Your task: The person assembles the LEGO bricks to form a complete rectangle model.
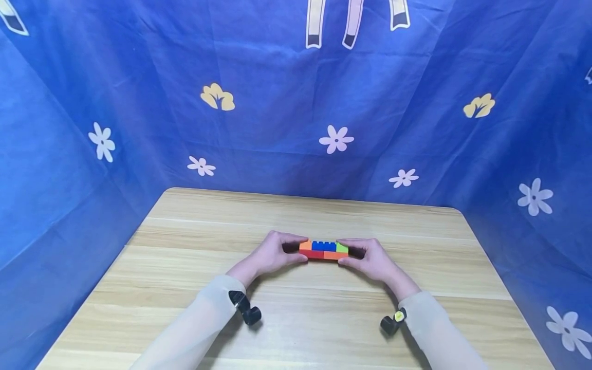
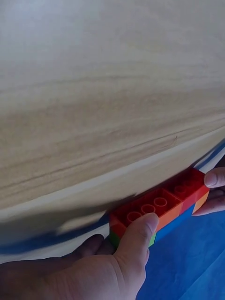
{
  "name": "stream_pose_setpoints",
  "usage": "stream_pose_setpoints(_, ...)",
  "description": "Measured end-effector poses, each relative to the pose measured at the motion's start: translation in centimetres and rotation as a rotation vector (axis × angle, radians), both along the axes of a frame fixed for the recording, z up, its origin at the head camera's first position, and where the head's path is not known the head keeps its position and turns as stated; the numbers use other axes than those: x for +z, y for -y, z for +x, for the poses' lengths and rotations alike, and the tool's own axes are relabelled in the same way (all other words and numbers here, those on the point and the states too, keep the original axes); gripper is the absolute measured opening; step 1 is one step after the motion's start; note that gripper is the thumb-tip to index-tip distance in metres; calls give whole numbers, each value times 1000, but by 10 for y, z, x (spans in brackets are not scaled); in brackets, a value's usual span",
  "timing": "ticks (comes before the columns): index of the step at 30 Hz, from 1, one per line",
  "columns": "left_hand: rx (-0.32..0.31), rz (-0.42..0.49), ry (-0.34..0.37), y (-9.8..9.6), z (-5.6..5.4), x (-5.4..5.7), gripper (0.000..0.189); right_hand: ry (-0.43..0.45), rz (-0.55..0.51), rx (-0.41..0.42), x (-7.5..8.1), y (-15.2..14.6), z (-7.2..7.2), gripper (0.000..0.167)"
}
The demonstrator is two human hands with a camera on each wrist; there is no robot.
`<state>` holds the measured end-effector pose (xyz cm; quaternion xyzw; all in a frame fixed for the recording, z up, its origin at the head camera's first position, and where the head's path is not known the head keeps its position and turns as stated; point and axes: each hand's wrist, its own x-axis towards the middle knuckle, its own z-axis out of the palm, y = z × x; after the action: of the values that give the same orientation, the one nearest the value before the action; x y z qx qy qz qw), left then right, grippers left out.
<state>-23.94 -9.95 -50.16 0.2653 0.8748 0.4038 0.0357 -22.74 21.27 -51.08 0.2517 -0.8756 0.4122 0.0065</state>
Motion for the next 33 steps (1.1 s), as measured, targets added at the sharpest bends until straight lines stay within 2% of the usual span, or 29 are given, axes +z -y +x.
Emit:
stream_pose_setpoints(8, 4, 46, 35, 0, -6, -1, 52, 29, -13, -14, 1, 0, -4, 48)
stream_pose_setpoints(14, 0, 61, 33, 0, -8, -3, 53, 44, -37, -23, 0, 0, -7, 46)
stream_pose_setpoints(24, 35, 63, 54, 0, -10, -3, 52, 91, -28, -42, 0, 0, -10, 44)
stream_pose_setpoints(33, 30, 73, 72, 0, -12, -6, 51, 108, -50, -27, -2, -1, -12, 45)
